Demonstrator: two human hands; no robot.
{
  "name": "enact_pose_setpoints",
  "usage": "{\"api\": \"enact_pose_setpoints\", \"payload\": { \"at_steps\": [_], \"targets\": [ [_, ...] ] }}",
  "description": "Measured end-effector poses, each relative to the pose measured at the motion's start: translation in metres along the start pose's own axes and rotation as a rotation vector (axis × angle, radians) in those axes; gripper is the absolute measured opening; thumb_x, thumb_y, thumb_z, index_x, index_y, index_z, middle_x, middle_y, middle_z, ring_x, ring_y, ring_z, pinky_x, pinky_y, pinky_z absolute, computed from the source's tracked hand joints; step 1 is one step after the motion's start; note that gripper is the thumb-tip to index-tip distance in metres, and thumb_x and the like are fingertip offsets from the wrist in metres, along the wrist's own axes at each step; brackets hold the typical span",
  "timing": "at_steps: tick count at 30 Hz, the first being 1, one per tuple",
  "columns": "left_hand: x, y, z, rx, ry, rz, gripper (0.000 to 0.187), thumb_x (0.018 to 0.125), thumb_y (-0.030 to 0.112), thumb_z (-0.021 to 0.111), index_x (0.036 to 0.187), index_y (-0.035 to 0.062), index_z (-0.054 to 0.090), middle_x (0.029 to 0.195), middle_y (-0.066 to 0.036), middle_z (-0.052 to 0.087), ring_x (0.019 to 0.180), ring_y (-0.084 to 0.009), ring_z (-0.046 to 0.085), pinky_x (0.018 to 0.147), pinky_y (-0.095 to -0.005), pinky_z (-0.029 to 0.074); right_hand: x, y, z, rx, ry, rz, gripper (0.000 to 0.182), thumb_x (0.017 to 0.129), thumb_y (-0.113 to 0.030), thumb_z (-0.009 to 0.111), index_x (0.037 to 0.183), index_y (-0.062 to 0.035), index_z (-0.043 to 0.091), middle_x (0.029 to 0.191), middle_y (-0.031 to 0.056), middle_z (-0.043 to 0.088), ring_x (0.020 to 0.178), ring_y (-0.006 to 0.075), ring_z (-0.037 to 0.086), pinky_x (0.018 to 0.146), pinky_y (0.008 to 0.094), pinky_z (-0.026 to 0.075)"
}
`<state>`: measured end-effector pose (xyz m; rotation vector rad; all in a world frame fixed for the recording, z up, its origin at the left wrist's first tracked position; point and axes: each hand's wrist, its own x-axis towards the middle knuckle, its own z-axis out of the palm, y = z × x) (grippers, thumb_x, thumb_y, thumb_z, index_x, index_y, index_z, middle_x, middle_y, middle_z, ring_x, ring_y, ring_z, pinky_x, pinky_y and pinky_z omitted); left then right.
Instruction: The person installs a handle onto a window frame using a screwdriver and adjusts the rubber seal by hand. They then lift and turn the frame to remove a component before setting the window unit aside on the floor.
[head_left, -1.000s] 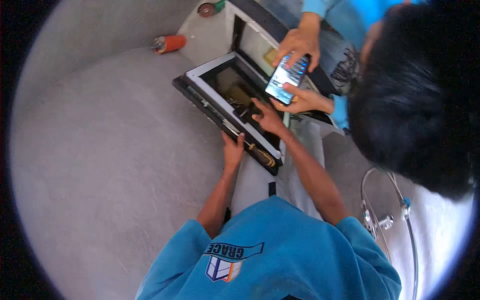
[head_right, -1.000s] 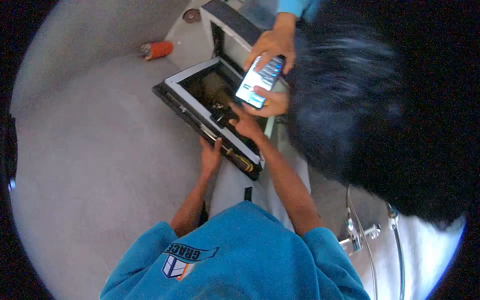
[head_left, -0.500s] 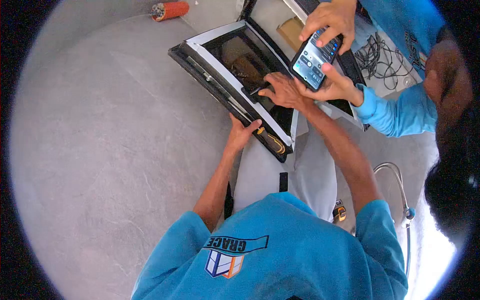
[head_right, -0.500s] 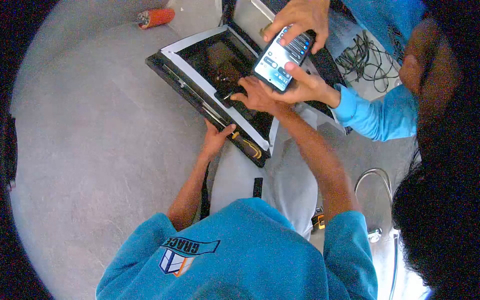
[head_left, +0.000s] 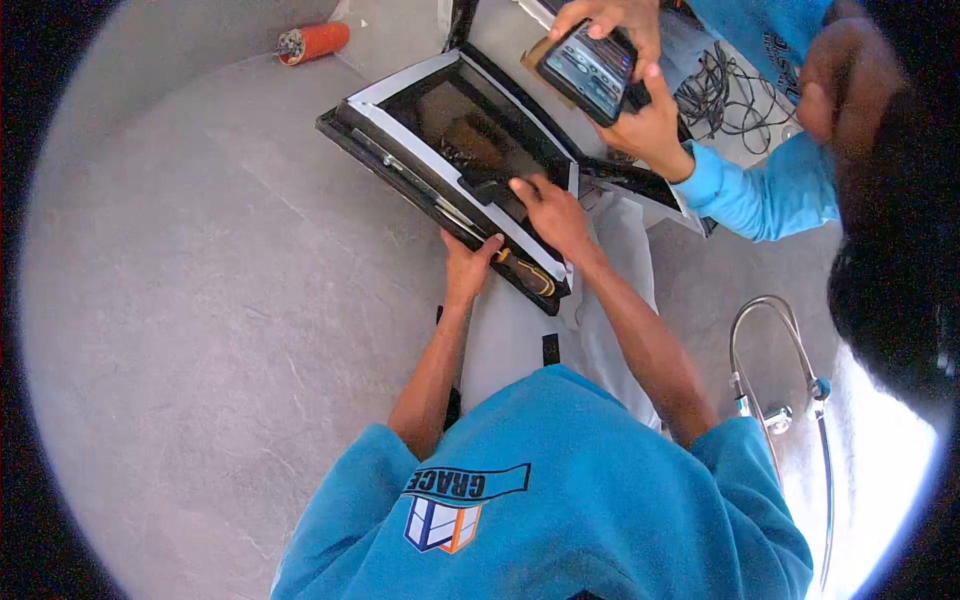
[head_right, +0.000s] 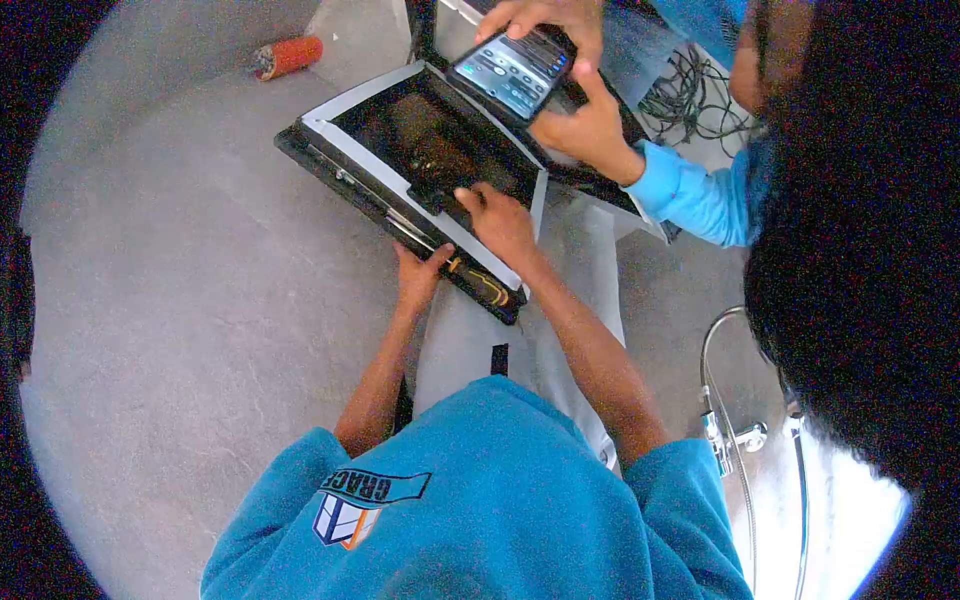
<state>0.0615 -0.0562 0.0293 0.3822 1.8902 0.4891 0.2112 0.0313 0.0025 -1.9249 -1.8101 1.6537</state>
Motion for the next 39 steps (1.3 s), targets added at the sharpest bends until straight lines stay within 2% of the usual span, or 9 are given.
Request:
{"api": "enact_pose_setpoints", "payload": {
  "at_steps": [6, 8, 11, 17, 18, 28, 30, 33, 39],
  "targets": [
    [-0.019, 0.003, 0.011, -0.059, 0.108, 0.103, 0.087, 0.074, 0.025, 0.072, 0.136, -0.0012, 0.019, 0.119, -0.022, 0.049, 0.109, -0.0345, 0.049, 0.096, -0.0372, 0.036, -0.074, 0.021, -0.036, 0.090, -0.127, 0.225, 0.039, 0.082, -0.036, 0.059, 0.105, -0.0033, 0.056, 0.096, 0.0195, 0.062, 0.089, 0.0359, 0.060, 0.075, 0.0448, 0.048],
    [-0.025, 0.026, 0.007, 0.410, 0.547, 0.461, 0.061, 0.076, 0.023, 0.071, 0.124, -0.0008, 0.041, 0.109, -0.018, 0.054, 0.102, -0.0317, 0.052, 0.093, -0.0385, 0.038, -0.099, 0.020, -0.033, 0.075, -0.219, 0.191, 0.039, 0.081, -0.031, 0.061, 0.107, -0.0038, 0.055, 0.097, 0.0189, 0.061, 0.091, 0.0353, 0.059, 0.076, 0.0442, 0.048],
    [-0.062, 0.135, -0.012, -0.092, 0.407, 0.551, 0.015, 0.080, 0.009, 0.067, 0.087, 0.0033, 0.056, 0.094, -0.012, 0.058, 0.090, -0.0182, 0.054, 0.083, -0.0309, 0.043, -0.114, 0.007, -0.020, -0.033, -0.187, -0.017, 0.043, 0.078, -0.025, 0.064, 0.115, -0.0067, 0.051, 0.096, 0.0172, 0.056, 0.092, 0.0347, 0.057, 0.076, 0.0436, 0.048],
    [-0.200, 0.303, -0.053, -0.690, -0.141, 1.014, 0.012, 0.080, 0.020, 0.061, 0.090, 0.0123, 0.060, 0.090, 0.000, 0.058, 0.079, -0.0130, 0.052, 0.066, -0.0317, 0.043, -0.108, -0.002, -0.003, -0.176, -0.219, -0.093, 0.050, 0.078, -0.026, 0.065, 0.121, -0.0078, 0.048, 0.098, 0.0147, 0.054, 0.090, 0.0329, 0.056, 0.076, 0.0437, 0.049],
    [-0.212, 0.310, -0.045, -0.708, -0.137, 0.988, 0.011, 0.078, 0.028, 0.065, 0.085, 0.0195, 0.065, 0.082, 0.011, 0.059, 0.077, -0.0099, 0.046, 0.066, -0.0349, 0.036, -0.106, -0.001, -0.007, -0.185, -0.213, -0.092, 0.050, 0.078, -0.026, 0.065, 0.121, -0.0078, 0.048, 0.098, 0.0147, 0.054, 0.090, 0.0329, 0.056, 0.076, 0.0437, 0.049],
    [-0.228, 0.274, -0.027, -0.973, 0.080, 1.203, 0.005, 0.079, 0.018, 0.059, 0.077, 0.0206, 0.063, 0.072, 0.009, 0.055, 0.070, -0.0085, 0.043, 0.057, -0.0256, 0.033, -0.043, 0.003, 0.011, 0.167, 0.214, -0.044, 0.040, 0.085, -0.034, 0.058, 0.109, -0.0020, 0.056, 0.091, 0.0203, 0.058, 0.084, 0.0374, 0.056, 0.075, 0.0454, 0.044],
    [-0.228, 0.275, -0.043, -0.809, 0.055, 1.106, 0.005, 0.080, 0.019, 0.059, 0.079, 0.0195, 0.064, 0.075, 0.008, 0.057, 0.071, -0.0097, 0.046, 0.058, -0.0258, 0.036, -0.029, -0.001, 0.019, 0.336, 0.192, 0.011, 0.040, 0.087, -0.036, 0.056, 0.105, -0.0005, 0.058, 0.088, 0.0215, 0.060, 0.081, 0.0372, 0.056, 0.073, 0.0439, 0.044],
    [-0.232, 0.278, -0.052, -0.756, -0.044, 0.949, 0.008, 0.082, 0.022, 0.058, 0.083, 0.0165, 0.064, 0.079, 0.005, 0.059, 0.072, -0.0112, 0.050, 0.059, -0.0259, 0.040, -0.021, -0.007, 0.029, 0.680, 0.029, 0.323, 0.042, 0.090, -0.036, 0.055, 0.104, 0.0026, 0.061, 0.089, 0.0029, 0.062, 0.078, 0.0113, 0.054, 0.071, 0.0288, 0.042],
    [-0.231, 0.268, -0.002, -1.472, -0.591, 0.463, 0.029, 0.084, 0.032, 0.055, 0.092, 0.0046, 0.058, 0.082, -0.007, 0.059, 0.070, -0.0133, 0.054, 0.056, -0.0256, 0.042, -0.011, -0.004, 0.031, 0.858, 0.024, 0.529, 0.040, 0.088, -0.038, 0.056, 0.085, 0.0007, 0.063, 0.070, -0.0005, 0.057, 0.062, 0.0104, 0.049, 0.060, 0.0265, 0.039]
  ]
}}
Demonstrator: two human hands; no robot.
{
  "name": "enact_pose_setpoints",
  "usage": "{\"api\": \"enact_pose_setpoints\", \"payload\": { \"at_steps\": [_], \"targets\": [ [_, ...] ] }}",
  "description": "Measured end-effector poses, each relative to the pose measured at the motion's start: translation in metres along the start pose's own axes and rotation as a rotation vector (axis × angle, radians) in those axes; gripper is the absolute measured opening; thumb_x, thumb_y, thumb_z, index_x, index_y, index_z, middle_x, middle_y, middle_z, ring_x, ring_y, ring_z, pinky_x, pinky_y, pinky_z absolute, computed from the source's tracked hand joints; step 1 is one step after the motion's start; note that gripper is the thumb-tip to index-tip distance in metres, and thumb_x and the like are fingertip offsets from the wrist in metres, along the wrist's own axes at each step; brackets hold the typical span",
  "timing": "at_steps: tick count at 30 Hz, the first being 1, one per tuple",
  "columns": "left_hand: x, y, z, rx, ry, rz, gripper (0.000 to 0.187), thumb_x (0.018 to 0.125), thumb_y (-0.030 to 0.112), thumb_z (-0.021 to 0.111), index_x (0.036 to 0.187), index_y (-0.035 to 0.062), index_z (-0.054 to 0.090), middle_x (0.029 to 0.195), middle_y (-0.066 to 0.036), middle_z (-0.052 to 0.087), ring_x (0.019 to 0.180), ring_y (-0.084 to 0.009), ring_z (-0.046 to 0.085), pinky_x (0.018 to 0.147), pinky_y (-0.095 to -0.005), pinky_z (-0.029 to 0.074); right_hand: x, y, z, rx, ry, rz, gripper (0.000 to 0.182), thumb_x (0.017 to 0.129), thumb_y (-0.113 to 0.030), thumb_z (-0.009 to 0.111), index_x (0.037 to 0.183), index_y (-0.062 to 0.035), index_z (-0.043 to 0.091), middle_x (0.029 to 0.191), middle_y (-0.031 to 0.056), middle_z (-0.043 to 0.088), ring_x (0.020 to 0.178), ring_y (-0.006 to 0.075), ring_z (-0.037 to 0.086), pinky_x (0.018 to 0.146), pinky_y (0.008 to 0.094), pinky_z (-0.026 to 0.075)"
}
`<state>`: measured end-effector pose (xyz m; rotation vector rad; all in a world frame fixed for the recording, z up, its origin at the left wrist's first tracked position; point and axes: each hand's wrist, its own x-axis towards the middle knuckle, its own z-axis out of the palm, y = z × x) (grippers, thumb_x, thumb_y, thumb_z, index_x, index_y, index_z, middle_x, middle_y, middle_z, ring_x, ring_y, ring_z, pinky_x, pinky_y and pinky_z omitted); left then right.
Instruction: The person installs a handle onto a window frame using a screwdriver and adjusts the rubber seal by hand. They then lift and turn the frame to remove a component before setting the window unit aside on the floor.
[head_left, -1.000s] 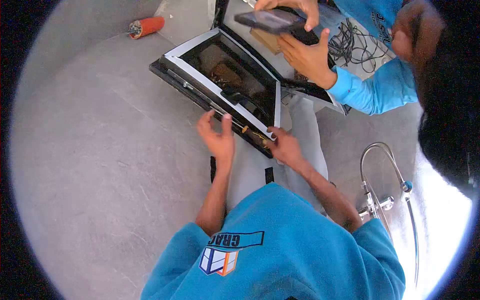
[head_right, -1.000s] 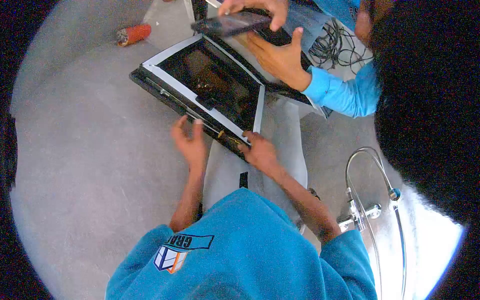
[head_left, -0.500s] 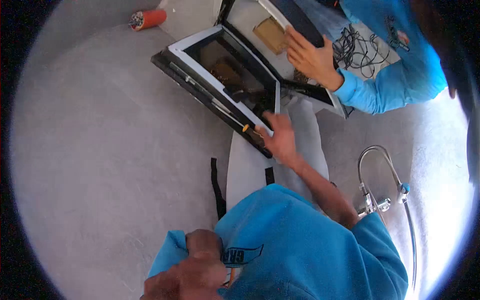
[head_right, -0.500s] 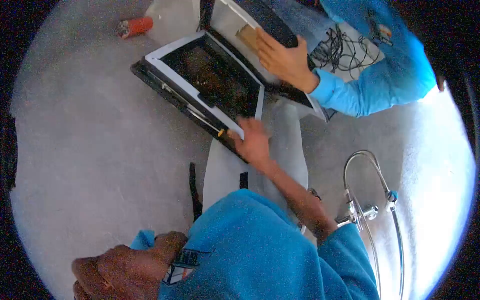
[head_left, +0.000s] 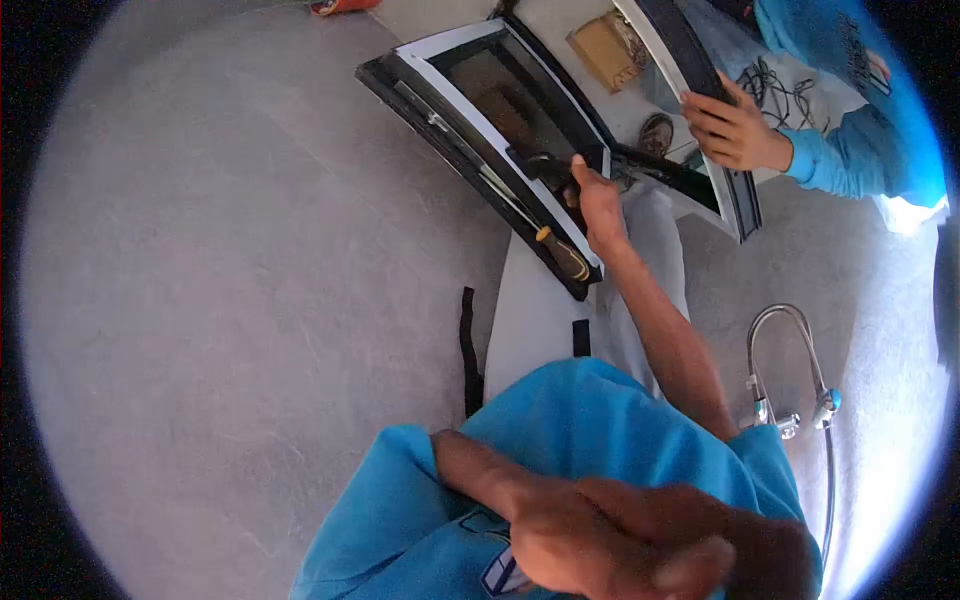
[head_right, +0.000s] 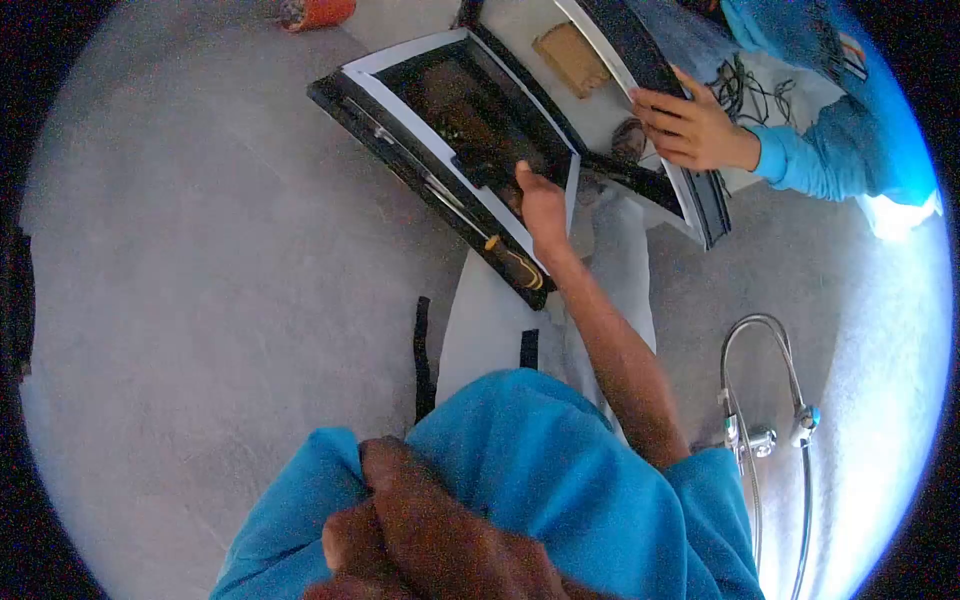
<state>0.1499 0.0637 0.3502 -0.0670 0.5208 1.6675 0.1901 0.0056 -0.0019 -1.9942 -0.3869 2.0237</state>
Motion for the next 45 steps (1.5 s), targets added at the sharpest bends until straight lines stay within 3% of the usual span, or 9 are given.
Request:
{"api": "enact_pose_setpoints", "payload": {
  "at_steps": [8, 9, 14, 16, 21, 23, 28, 35, 45],
  "targets": [
    [-0.011, -0.031, 0.034, -1.068, -0.041, -0.499, 0.056, 0.086, 0.044, 0.051, 0.103, -0.0094, 0.052, 0.085, -0.021, 0.060, 0.067, -0.0157, 0.060, 0.054, -0.0253, 0.045, -0.004, -0.012, 0.007, -0.005, 0.075, 0.016, 0.038, 0.087, -0.038, 0.059, 0.082, -0.0002, 0.062, 0.067, 0.0012, 0.051, 0.058, 0.0104, 0.046, 0.058, 0.0262, 0.037],
    [0.026, -0.008, 0.074, -0.998, 0.705, -0.196, 0.044, 0.085, 0.035, 0.056, 0.099, -0.0075, 0.055, 0.084, -0.019, 0.061, 0.064, -0.0150, 0.059, 0.054, -0.0249, 0.044, -0.011, -0.018, 0.008, 0.010, 0.078, 0.004, 0.038, 0.086, -0.038, 0.059, 0.080, -0.0005, 0.061, 0.067, 0.0013, 0.051, 0.058, 0.0104, 0.045, 0.058, 0.0263, 0.037],
    [0.010, -0.007, 0.042, -0.695, 1.107, 0.043, 0.022, 0.080, 0.015, 0.066, 0.094, -0.0018, 0.062, 0.084, -0.012, 0.066, 0.065, -0.0141, 0.061, 0.060, -0.0257, 0.043, -0.010, -0.018, 0.008, -0.031, 0.051, -0.008, 0.036, 0.086, -0.038, 0.060, 0.077, -0.0022, 0.061, 0.066, 0.0005, 0.051, 0.058, 0.0100, 0.044, 0.058, 0.0261, 0.036],
    [-0.001, -0.033, -0.058, -0.526, -0.426, -0.665, 0.036, 0.089, 0.040, 0.048, 0.092, 0.0041, 0.052, 0.078, -0.007, 0.048, 0.072, -0.0162, 0.049, 0.066, -0.0304, 0.042, -0.007, -0.008, 0.014, -0.021, 0.052, 0.000, 0.035, 0.085, -0.037, 0.061, 0.077, -0.0031, 0.062, 0.066, -0.0001, 0.052, 0.059, 0.0100, 0.044, 0.058, 0.0260, 0.036],
    [0.038, -0.011, -0.169, 1.256, 0.266, -0.164, 0.031, 0.078, 0.012, 0.068, 0.104, 0.0045, 0.054, 0.093, -0.006, 0.056, 0.079, -0.0151, 0.057, 0.074, -0.0297, 0.046, 0.001, 0.023, -0.005, -0.136, -0.107, -0.654, 0.043, 0.085, -0.040, 0.058, 0.078, 0.0024, 0.061, 0.067, 0.0151, 0.059, 0.065, 0.0254, 0.054, 0.063, 0.0376, 0.041],
    [0.021, -0.012, -0.255, 1.468, 0.584, -0.054, 0.061, 0.075, 0.015, 0.071, 0.124, -0.0005, 0.038, 0.116, -0.017, 0.044, 0.104, -0.0272, 0.048, 0.091, -0.0367, 0.039, -0.007, 0.009, -0.002, -0.178, -0.028, -0.402, 0.043, 0.085, -0.040, 0.057, 0.076, 0.0022, 0.060, 0.065, 0.0152, 0.058, 0.067, 0.0258, 0.056, 0.063, 0.0374, 0.042],
    [-0.026, -0.028, -0.325, 2.083, 0.450, -0.128, 0.100, 0.074, 0.016, 0.072, 0.141, -0.0002, -0.002, 0.137, -0.033, 0.020, 0.126, -0.0422, 0.030, 0.103, -0.0429, 0.029, 0.036, 0.010, 0.015, -0.272, 0.238, -0.054, 0.075, 0.082, -0.066, 0.043, 0.067, 0.0063, 0.060, 0.066, 0.0223, 0.058, 0.069, 0.0361, 0.055, 0.069, 0.0479, 0.040],
    [-0.021, -0.036, -0.309, 1.716, 0.488, -0.386, 0.108, 0.076, 0.013, 0.068, 0.140, 0.0072, -0.019, 0.142, -0.033, 0.009, 0.126, -0.0406, 0.031, 0.105, -0.0410, 0.028, 0.080, -0.012, 0.033, -0.255, 0.422, -0.212, 0.085, 0.077, -0.072, 0.044, 0.056, 0.0093, 0.055, 0.061, 0.0270, 0.055, 0.064, 0.0389, 0.052, 0.071, 0.0499, 0.038],
    [-0.013, -0.030, -0.314, 1.844, 0.481, -0.445, 0.106, 0.074, 0.011, 0.065, 0.139, 0.0051, -0.018, 0.136, -0.037, 0.022, 0.118, -0.0470, 0.041, 0.095, -0.0440, 0.040, 0.081, -0.027, 0.018, -0.618, 0.004, -0.271, 0.070, 0.087, -0.059, 0.040, 0.062, 0.0040, 0.059, 0.060, 0.0167, 0.056, 0.061, 0.0299, 0.053, 0.066, 0.0408, 0.040]
  ]
}}
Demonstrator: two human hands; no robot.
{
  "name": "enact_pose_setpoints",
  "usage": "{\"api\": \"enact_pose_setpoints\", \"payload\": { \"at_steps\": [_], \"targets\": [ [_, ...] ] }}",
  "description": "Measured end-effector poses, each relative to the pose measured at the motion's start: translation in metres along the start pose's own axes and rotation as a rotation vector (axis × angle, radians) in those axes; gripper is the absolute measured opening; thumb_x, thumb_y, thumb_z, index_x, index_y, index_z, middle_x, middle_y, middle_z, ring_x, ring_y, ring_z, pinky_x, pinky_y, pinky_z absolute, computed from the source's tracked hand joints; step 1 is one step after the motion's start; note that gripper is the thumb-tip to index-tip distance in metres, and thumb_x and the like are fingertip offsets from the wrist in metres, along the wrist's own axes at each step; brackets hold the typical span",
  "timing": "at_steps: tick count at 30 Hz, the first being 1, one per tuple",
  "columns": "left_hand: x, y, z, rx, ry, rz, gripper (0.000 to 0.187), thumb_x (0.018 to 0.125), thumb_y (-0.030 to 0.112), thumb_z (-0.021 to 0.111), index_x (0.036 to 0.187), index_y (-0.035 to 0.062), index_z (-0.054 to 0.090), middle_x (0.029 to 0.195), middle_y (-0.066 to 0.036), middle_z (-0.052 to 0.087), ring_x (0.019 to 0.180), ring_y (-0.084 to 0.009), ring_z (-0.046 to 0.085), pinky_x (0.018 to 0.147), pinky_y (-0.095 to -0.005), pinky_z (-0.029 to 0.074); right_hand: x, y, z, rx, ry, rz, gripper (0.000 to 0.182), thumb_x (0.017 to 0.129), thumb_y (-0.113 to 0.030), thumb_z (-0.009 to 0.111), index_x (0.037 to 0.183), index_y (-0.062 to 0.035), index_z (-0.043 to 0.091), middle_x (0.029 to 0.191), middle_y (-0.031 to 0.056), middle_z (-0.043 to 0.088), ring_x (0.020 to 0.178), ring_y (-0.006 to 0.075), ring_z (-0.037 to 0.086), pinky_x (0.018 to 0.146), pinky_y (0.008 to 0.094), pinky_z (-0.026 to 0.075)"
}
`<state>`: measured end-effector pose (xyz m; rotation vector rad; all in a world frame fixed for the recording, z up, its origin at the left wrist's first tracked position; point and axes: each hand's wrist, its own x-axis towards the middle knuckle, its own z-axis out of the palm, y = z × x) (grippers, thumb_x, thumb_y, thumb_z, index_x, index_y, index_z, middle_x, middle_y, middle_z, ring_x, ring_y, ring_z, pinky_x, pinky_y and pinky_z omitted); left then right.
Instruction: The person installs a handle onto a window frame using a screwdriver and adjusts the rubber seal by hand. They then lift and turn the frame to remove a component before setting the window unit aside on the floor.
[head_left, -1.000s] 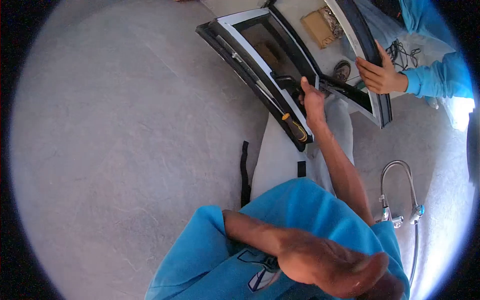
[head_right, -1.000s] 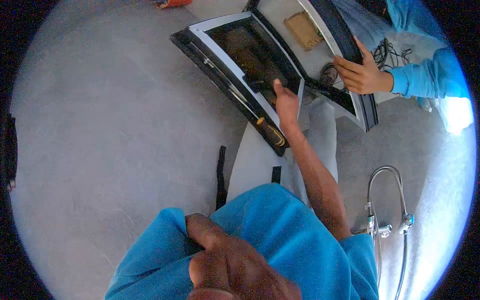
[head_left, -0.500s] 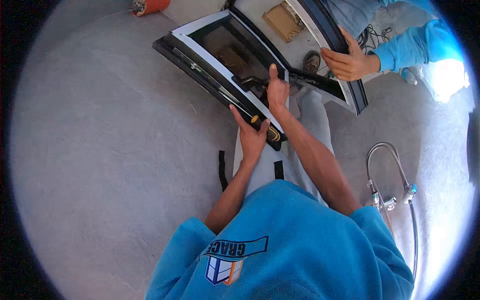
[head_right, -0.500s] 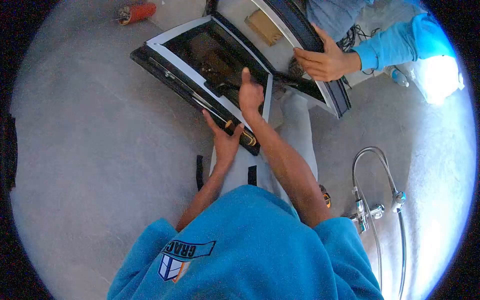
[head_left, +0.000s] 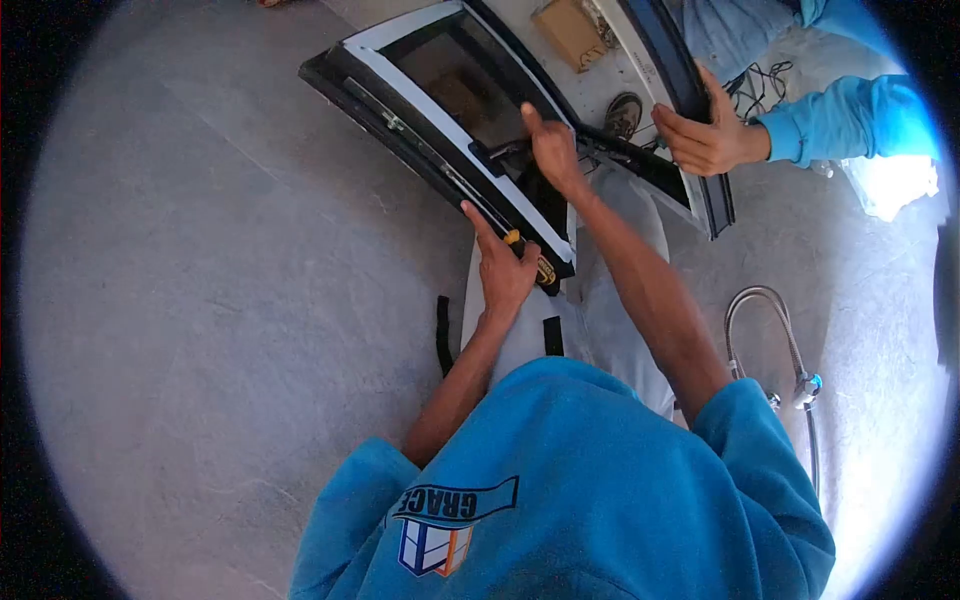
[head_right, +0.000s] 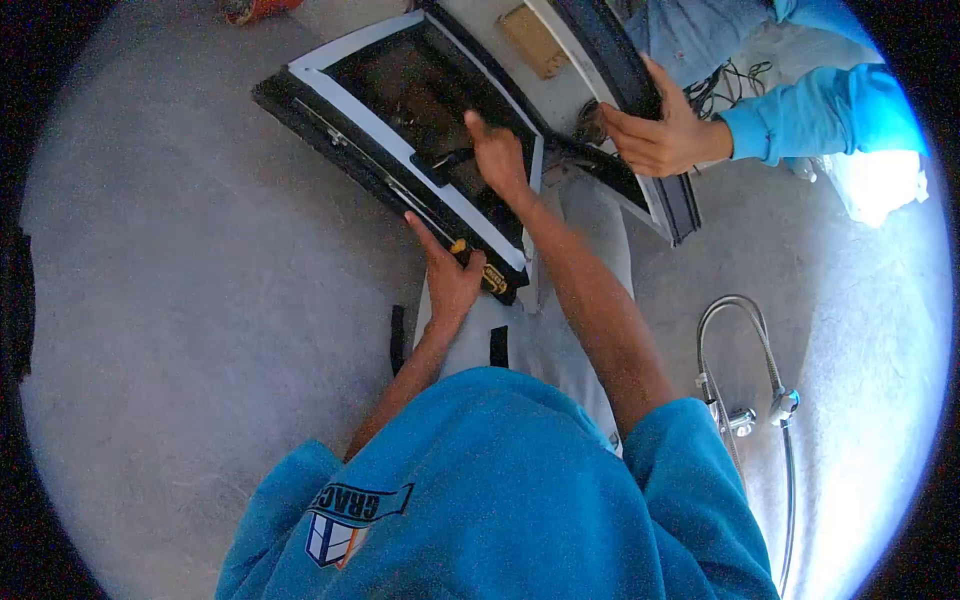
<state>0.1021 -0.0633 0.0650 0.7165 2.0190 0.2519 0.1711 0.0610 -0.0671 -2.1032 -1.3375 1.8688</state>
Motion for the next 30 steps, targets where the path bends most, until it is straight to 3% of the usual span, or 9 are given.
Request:
{"api": "enact_pose_setpoints", "payload": {
  "at_steps": [4, 6, 10, 13, 15, 16, 21, 24, 30],
  "targets": [
    [-0.003, 0.002, 0.002, -0.038, -0.075, -0.117, 0.109, 0.074, 0.005, 0.063, 0.137, 0.0074, -0.025, 0.136, -0.036, 0.025, 0.118, -0.0446, 0.042, 0.097, -0.0438, 0.037, -0.027, 0.036, 0.003, -0.301, 0.059, -0.335, 0.068, 0.089, -0.058, 0.037, 0.069, 0.0021, 0.061, 0.060, 0.0145, 0.056, 0.061, 0.0278, 0.055, 0.064, 0.0387, 0.041],
    [-0.004, 0.001, 0.003, 0.014, -0.027, -0.025, 0.107, 0.076, 0.007, 0.063, 0.137, 0.0070, -0.025, 0.134, -0.036, 0.028, 0.113, -0.0443, 0.046, 0.095, -0.0435, 0.039, -0.062, 0.009, -0.019, -0.027, -0.097, 0.077, 0.060, 0.089, -0.055, 0.041, 0.080, 0.0007, 0.062, 0.061, 0.0125, 0.057, 0.062, 0.0254, 0.057, 0.063, 0.0356, 0.042],
    [-0.005, -0.007, 0.009, -0.042, -0.070, -0.037, 0.107, 0.077, 0.007, 0.062, 0.137, 0.0080, -0.026, 0.133, -0.036, 0.029, 0.111, -0.0449, 0.047, 0.094, -0.0431, 0.040, -0.095, 0.005, -0.031, 0.022, -0.088, -0.109, 0.056, 0.088, -0.053, 0.044, 0.086, -0.0006, 0.062, 0.064, 0.0119, 0.058, 0.064, 0.0233, 0.057, 0.061, 0.0334, 0.041],
    [-0.002, -0.009, 0.011, -0.011, -0.012, 0.061, 0.104, 0.078, 0.012, 0.061, 0.138, 0.0087, -0.024, 0.127, -0.037, 0.031, 0.106, -0.0476, 0.049, 0.089, -0.0477, 0.044, -0.096, 0.000, -0.034, 0.135, -0.199, 0.211, 0.048, 0.088, -0.047, 0.049, 0.094, -0.0014, 0.062, 0.071, 0.0142, 0.061, 0.071, 0.0275, 0.060, 0.066, 0.0363, 0.044],
    [-0.001, -0.008, 0.011, -0.083, -0.032, -0.001, 0.104, 0.078, 0.012, 0.061, 0.138, 0.0089, -0.023, 0.127, -0.037, 0.030, 0.104, -0.0478, 0.049, 0.088, -0.0478, 0.044, -0.111, -0.002, -0.036, -0.492, 0.142, -0.303, 0.037, 0.084, -0.034, 0.057, 0.103, -0.0019, 0.059, 0.081, 0.0177, 0.063, 0.079, 0.0340, 0.061, 0.072, 0.0397, 0.047],
    [-0.001, -0.007, 0.011, -0.079, -0.041, -0.001, 0.104, 0.078, 0.012, 0.061, 0.138, 0.0089, -0.023, 0.127, -0.037, 0.030, 0.104, -0.0478, 0.049, 0.088, -0.0478, 0.044, -0.111, -0.002, -0.042, -0.490, 0.145, -0.293, 0.037, 0.084, -0.034, 0.057, 0.103, -0.0019, 0.059, 0.081, 0.0177, 0.063, 0.079, 0.0340, 0.061, 0.072, 0.0397, 0.047],
    [0.002, 0.000, 0.005, -0.015, -0.038, -0.004, 0.106, 0.074, 0.006, 0.064, 0.140, 0.0071, -0.018, 0.134, -0.035, 0.028, 0.120, -0.0435, 0.039, 0.101, -0.0427, 0.032, -0.078, -0.017, -0.055, -0.487, -0.340, -0.202, 0.040, 0.073, -0.012, 0.061, 0.111, -0.0022, 0.056, 0.092, 0.0239, 0.062, 0.091, 0.0377, 0.059, 0.078, 0.0444, 0.048],
    [0.003, -0.005, 0.007, 0.071, -0.032, 0.028, 0.107, 0.074, 0.013, 0.065, 0.140, 0.0093, -0.020, 0.121, -0.038, 0.036, 0.101, -0.0499, 0.049, 0.087, -0.0482, 0.043, -0.054, -0.018, -0.046, -0.632, -0.465, -0.197, 0.038, 0.071, -0.006, 0.058, 0.108, -0.0008, 0.057, 0.093, 0.0246, 0.062, 0.090, 0.0377, 0.060, 0.077, 0.0443, 0.049],
    [0.005, -0.002, 0.003, 0.042, -0.051, -0.029, 0.105, 0.075, 0.017, 0.066, 0.140, 0.0067, -0.016, 0.120, -0.038, 0.036, 0.100, -0.0490, 0.051, 0.085, -0.0492, 0.044, -0.026, -0.021, -0.042, -0.765, -0.470, -0.305, 0.036, 0.070, 0.000, 0.054, 0.105, -0.0004, 0.057, 0.099, 0.0223, 0.061, 0.092, 0.0364, 0.060, 0.079, 0.0432, 0.050]
  ]
}}
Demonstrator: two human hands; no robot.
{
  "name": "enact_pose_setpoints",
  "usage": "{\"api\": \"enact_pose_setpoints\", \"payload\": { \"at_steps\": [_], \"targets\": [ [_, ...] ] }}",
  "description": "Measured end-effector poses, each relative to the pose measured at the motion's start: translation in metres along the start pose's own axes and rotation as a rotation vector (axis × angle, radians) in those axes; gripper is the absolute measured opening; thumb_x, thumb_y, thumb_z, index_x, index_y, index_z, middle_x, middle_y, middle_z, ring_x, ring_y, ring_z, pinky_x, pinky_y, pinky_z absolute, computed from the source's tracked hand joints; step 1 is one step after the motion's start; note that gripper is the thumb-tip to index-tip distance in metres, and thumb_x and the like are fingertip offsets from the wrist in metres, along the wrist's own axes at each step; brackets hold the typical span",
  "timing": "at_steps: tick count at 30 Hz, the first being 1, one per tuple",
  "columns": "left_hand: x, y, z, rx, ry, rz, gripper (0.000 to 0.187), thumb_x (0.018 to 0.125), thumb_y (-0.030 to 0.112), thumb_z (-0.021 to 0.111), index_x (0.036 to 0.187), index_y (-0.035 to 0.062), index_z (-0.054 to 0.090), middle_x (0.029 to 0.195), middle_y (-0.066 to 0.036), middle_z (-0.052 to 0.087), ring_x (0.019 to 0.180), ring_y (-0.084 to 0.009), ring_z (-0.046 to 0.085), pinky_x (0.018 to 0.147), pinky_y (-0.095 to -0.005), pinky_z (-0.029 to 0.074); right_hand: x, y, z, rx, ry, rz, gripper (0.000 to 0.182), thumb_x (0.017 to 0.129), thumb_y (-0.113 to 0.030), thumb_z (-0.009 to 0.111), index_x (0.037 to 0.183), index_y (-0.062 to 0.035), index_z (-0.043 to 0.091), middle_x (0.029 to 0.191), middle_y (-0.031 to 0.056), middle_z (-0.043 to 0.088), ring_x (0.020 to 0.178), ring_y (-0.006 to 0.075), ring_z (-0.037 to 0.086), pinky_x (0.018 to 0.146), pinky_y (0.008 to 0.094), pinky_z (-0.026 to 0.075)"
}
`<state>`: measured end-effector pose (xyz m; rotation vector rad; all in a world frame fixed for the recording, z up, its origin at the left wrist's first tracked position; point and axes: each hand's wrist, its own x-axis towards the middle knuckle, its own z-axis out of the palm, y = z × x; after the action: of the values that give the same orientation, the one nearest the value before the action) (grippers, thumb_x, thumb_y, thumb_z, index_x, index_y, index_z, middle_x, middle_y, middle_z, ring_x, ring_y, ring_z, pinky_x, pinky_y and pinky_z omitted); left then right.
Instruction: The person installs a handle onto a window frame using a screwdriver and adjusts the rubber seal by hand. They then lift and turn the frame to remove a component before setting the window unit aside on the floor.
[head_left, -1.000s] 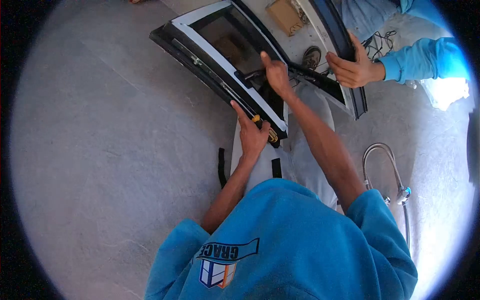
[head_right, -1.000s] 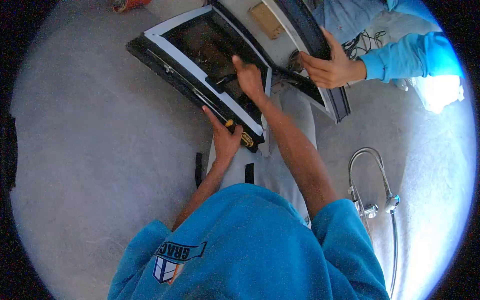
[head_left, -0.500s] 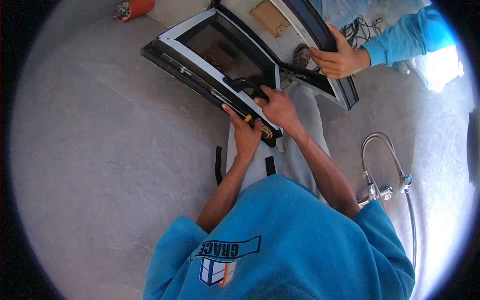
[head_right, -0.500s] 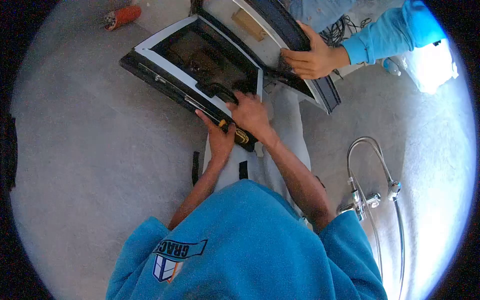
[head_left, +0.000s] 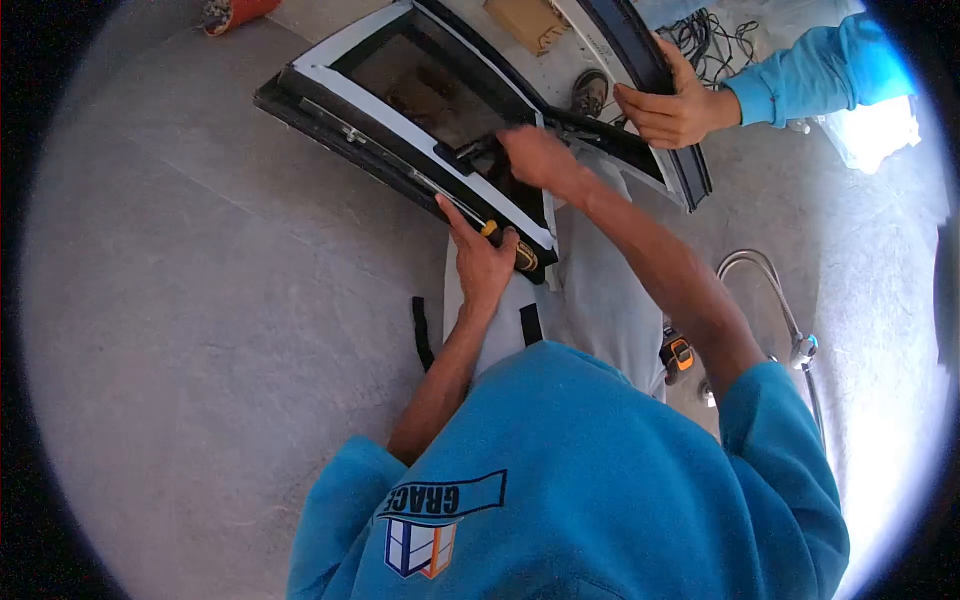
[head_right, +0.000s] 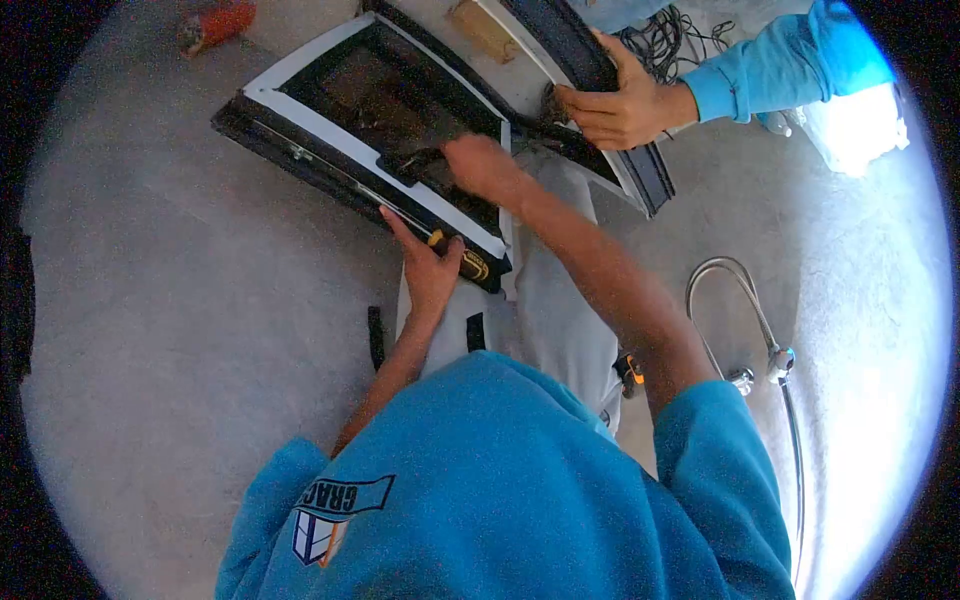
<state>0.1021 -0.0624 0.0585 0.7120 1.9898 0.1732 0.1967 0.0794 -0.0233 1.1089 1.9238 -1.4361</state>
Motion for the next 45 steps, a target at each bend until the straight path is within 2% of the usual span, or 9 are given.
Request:
{"api": "enact_pose_setpoints", "payload": {
  "at_steps": [7, 19, 22, 25, 27, 31, 34, 38, 45],
  "targets": [
    [0.004, 0.011, -0.014, -0.068, -0.184, -0.180, 0.111, 0.074, 0.018, 0.069, 0.138, 0.0027, -0.020, 0.137, -0.037, 0.018, 0.121, -0.0483, 0.035, 0.100, -0.0468, 0.033, 0.068, 0.034, 0.006, -0.215, 0.442, -0.528, 0.040, 0.073, 0.000, 0.053, 0.112, -0.0040, 0.052, 0.125, 0.0100, 0.049, 0.104, 0.0289, 0.055, 0.086, 0.0368, 0.049],
    [0.001, 0.006, -0.013, -0.018, -0.139, -0.117, 0.108, 0.073, 0.017, 0.067, 0.140, 0.0059, -0.017, 0.133, -0.039, 0.024, 0.115, -0.0485, 0.041, 0.099, -0.0470, 0.034, 0.034, 0.034, -0.011, -0.083, 0.275, -0.203, 0.044, 0.073, -0.006, 0.061, 0.116, -0.0067, 0.050, 0.128, 0.0084, 0.045, 0.111, 0.0297, 0.050, 0.090, 0.0390, 0.045],
    [0.004, 0.006, -0.006, 0.013, -0.038, -0.005, 0.105, 0.076, 0.017, 0.067, 0.141, 0.0085, -0.016, 0.116, -0.037, 0.037, 0.096, -0.0473, 0.053, 0.082, -0.0488, 0.046, 0.012, 0.037, -0.005, -0.055, 0.164, -0.336, 0.044, 0.074, -0.003, 0.058, 0.116, -0.0068, 0.050, 0.133, 0.0101, 0.041, 0.116, 0.0311, 0.047, 0.093, 0.0405, 0.043],
    [-0.002, 0.010, -0.004, -0.027, 0.036, -0.028, 0.095, 0.077, 0.013, 0.065, 0.141, 0.0040, -0.005, 0.120, -0.036, 0.026, 0.107, -0.0477, 0.043, 0.087, -0.0480, 0.042, 0.013, 0.021, 0.006, 0.114, 0.194, -0.002, 0.045, 0.071, 0.000, 0.057, 0.115, -0.0038, 0.049, 0.136, 0.0134, 0.038, 0.119, 0.0322, 0.044, 0.095, 0.0409, 0.042],
    [-0.003, -0.002, 0.006, 0.046, 0.138, 0.062, 0.084, 0.078, 0.013, 0.064, 0.137, 0.0011, 0.005, 0.120, -0.034, 0.025, 0.109, -0.0471, 0.040, 0.089, -0.0485, 0.040, 0.035, 0.033, 0.021, 0.044, 0.627, -0.447, 0.060, 0.070, -0.010, 0.060, 0.126, -0.0049, 0.040, 0.131, 0.0176, 0.042, 0.114, 0.0327, 0.048, 0.088, 0.0438, 0.047],
    [-0.010, 0.006, 0.017, 0.035, 0.181, 0.018, 0.044, 0.083, 0.017, 0.060, 0.111, -0.0045, 0.033, 0.117, -0.030, 0.028, 0.111, -0.0447, 0.035, 0.093, -0.0484, 0.033, 0.043, 0.024, 0.032, 0.133, 0.675, -0.463, 0.048, 0.065, -0.003, 0.056, 0.113, 0.0022, 0.049, 0.125, 0.0210, 0.047, 0.112, 0.0354, 0.049, 0.092, 0.0416, 0.043],
    [-0.003, -0.009, 0.016, -0.011, 0.167, -0.022, 0.033, 0.088, 0.020, 0.053, 0.102, -0.0073, 0.040, 0.115, -0.030, 0.031, 0.107, -0.0431, 0.036, 0.092, -0.0471, 0.033, 0.042, 0.013, 0.020, 0.203, 0.217, -0.124, 0.037, 0.069, -0.017, 0.055, 0.099, 0.0030, 0.059, 0.107, 0.0230, 0.058, 0.100, 0.0358, 0.057, 0.086, 0.0420, 0.047],
    [-0.001, -0.023, 0.013, 0.205, 0.307, 0.122, 0.031, 0.093, 0.021, 0.045, 0.094, -0.0098, 0.048, 0.100, -0.027, 0.041, 0.094, -0.0333, 0.044, 0.085, -0.0426, 0.036, 0.000, 0.017, 0.042, 0.254, 0.332, -0.071, 0.027, 0.074, -0.021, 0.055, 0.088, 0.0010, 0.062, 0.082, 0.0241, 0.063, 0.080, 0.0390, 0.062, 0.073, 0.0458, 0.051],
    [0.005, -0.024, 0.008, 0.140, 0.276, 0.060, 0.043, 0.095, 0.030, 0.040, 0.103, -0.0121, 0.045, 0.116, -0.031, 0.031, 0.099, -0.0384, 0.040, 0.090, -0.0420, 0.032, -0.077, 0.000, 0.039, 0.436, 0.355, 0.030, 0.035, 0.079, -0.022, 0.056, 0.107, -0.0014, 0.057, 0.085, 0.0252, 0.063, 0.084, 0.0404, 0.061, 0.077, 0.0467, 0.048]
  ]
}}
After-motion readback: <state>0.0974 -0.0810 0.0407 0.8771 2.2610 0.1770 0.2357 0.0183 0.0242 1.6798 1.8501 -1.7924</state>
